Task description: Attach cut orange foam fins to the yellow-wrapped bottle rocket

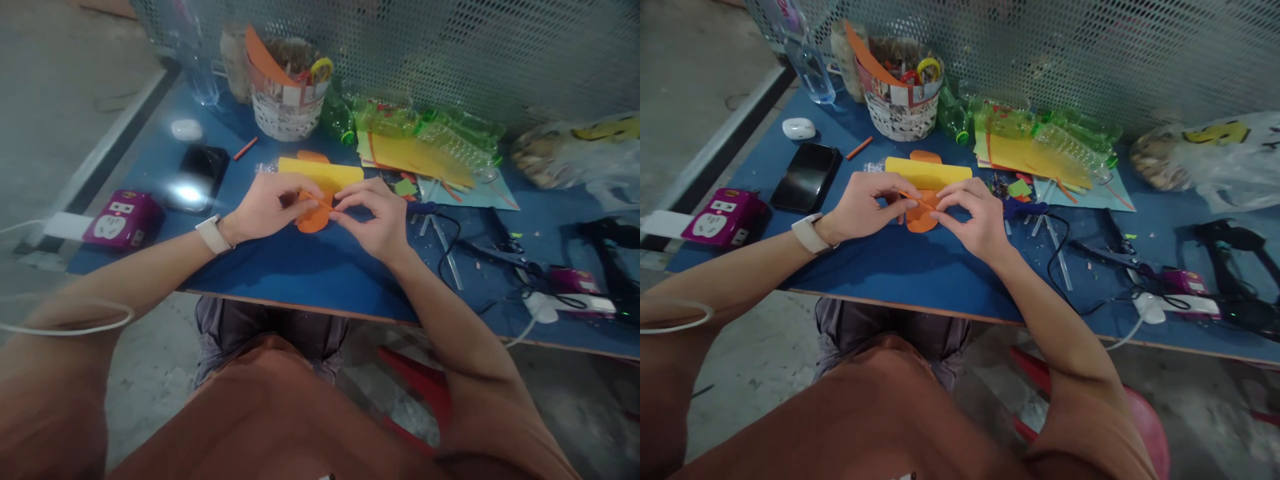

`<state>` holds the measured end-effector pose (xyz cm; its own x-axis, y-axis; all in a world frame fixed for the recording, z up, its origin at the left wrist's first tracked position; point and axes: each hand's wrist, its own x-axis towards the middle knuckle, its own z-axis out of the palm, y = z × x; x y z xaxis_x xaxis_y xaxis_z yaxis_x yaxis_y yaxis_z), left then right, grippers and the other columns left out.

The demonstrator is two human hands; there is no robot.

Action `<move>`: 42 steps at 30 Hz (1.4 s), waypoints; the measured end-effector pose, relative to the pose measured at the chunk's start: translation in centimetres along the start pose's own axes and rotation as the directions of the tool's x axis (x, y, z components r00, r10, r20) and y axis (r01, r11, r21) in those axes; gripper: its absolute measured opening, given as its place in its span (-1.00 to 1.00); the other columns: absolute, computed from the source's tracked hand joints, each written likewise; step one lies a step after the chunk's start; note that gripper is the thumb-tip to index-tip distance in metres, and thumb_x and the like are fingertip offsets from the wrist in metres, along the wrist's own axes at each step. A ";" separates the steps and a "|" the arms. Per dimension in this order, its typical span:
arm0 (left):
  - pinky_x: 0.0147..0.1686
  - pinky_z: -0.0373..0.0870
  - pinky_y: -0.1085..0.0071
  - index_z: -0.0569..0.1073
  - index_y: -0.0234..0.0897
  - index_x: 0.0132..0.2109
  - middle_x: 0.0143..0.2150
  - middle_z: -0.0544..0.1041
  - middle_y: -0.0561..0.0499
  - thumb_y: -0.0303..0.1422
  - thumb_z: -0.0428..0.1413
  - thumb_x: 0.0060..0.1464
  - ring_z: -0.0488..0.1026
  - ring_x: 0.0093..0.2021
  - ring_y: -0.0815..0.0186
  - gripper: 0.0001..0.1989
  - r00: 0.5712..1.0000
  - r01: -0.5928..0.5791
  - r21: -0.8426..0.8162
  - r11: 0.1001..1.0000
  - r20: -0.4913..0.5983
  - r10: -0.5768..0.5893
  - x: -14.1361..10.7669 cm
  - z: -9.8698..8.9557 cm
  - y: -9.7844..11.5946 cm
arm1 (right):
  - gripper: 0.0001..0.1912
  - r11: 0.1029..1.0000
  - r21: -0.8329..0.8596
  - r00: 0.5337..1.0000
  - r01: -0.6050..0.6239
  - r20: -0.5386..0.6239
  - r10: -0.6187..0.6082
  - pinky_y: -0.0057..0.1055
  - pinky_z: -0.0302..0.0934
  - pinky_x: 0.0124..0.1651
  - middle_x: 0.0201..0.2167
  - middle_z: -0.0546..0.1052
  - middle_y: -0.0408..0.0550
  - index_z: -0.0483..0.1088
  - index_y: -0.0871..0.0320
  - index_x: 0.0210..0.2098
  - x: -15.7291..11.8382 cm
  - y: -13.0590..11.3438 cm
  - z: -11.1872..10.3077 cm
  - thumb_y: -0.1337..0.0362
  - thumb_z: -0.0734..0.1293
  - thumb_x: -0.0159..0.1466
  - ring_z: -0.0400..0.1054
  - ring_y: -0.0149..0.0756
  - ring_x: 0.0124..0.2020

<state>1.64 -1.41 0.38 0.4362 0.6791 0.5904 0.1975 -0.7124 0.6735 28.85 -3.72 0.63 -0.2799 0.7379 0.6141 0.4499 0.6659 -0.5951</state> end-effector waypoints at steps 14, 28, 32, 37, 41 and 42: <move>-0.24 0.54 0.48 0.76 -0.20 -0.03 -0.15 0.83 -0.05 -0.29 0.33 0.49 0.69 -0.32 0.36 -0.87 0.959 -0.222 -0.009 0.975 0.179 0.220 0.4 -0.5 -0.6 | -0.79 0.998 0.067 0.994 0.007 -0.113 0.000 -0.03 0.65 0.06 -0.15 0.77 -0.07 0.69 -0.05 -0.26 0.2 0.2 -0.2 0.05 0.67 0.42 0.69 -0.06 -0.09; -0.16 0.56 0.46 0.78 -0.14 0.04 -0.10 0.85 0.00 -0.32 0.24 0.53 0.76 -0.25 0.33 -0.82 0.860 -0.276 -0.037 0.961 0.436 0.264 0.1 -0.3 -1.2 | -0.65 0.984 0.103 0.987 0.147 -0.084 -0.139 -0.10 0.68 -0.13 0.00 0.75 -0.04 0.74 -0.13 -0.02 -0.1 0.5 0.1 0.01 0.78 0.29 0.65 -0.06 -0.07; -0.19 0.55 0.43 0.79 -0.12 0.03 -0.09 0.85 0.00 -0.35 0.24 0.52 0.76 -0.23 0.30 -0.81 0.832 -0.287 -0.056 0.956 0.481 0.277 0.2 -0.3 -1.0 | -0.85 0.990 0.070 0.989 0.126 -0.085 -0.120 -0.03 0.70 -0.05 -0.04 0.76 -0.04 0.76 -0.11 -0.13 -0.2 0.3 -0.1 0.08 0.72 0.38 0.67 -0.03 -0.05; -0.27 0.50 0.41 0.80 -0.14 -0.02 -0.16 0.81 -0.04 -0.28 0.25 0.52 0.74 -0.26 0.27 -0.80 0.806 -0.335 0.004 0.942 0.518 0.285 0.2 -0.5 -0.8 | -0.83 0.992 0.070 0.991 0.107 -0.092 -0.100 0.05 0.68 0.05 -0.13 0.72 -0.03 0.74 -0.06 -0.28 -0.1 0.2 -0.2 0.15 0.74 0.34 0.67 -0.03 -0.11; -0.18 0.57 0.39 0.79 -0.16 -0.02 -0.13 0.82 -0.07 -0.19 0.21 0.58 0.76 -0.20 0.23 -0.72 0.821 -0.344 0.066 0.937 0.505 0.266 0.1 -0.6 -0.8 | -0.75 0.985 0.096 0.986 0.140 -0.107 -0.129 -0.04 0.64 -0.07 -0.22 0.71 -0.05 0.70 -0.03 -0.37 0.0 0.0 -0.2 0.14 0.77 0.30 0.63 -0.10 -0.21; -0.18 0.57 0.39 0.78 -0.17 -0.03 -0.13 0.81 -0.08 -0.18 0.21 0.58 0.76 -0.20 0.24 -0.72 0.829 -0.347 0.076 0.935 0.491 0.268 0.0 -0.5 -0.8 | -0.73 0.985 0.101 0.986 0.142 -0.105 -0.132 -0.05 0.63 -0.09 -0.24 0.71 -0.05 0.68 -0.03 -0.38 0.0 -0.1 -0.2 0.14 0.78 0.29 0.63 -0.10 -0.23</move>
<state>1.02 -0.73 0.11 0.8453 0.2851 0.4519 0.0997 -0.9151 0.3908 29.01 -3.84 0.78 -0.2463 0.6280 0.7382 0.3172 0.7719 -0.5509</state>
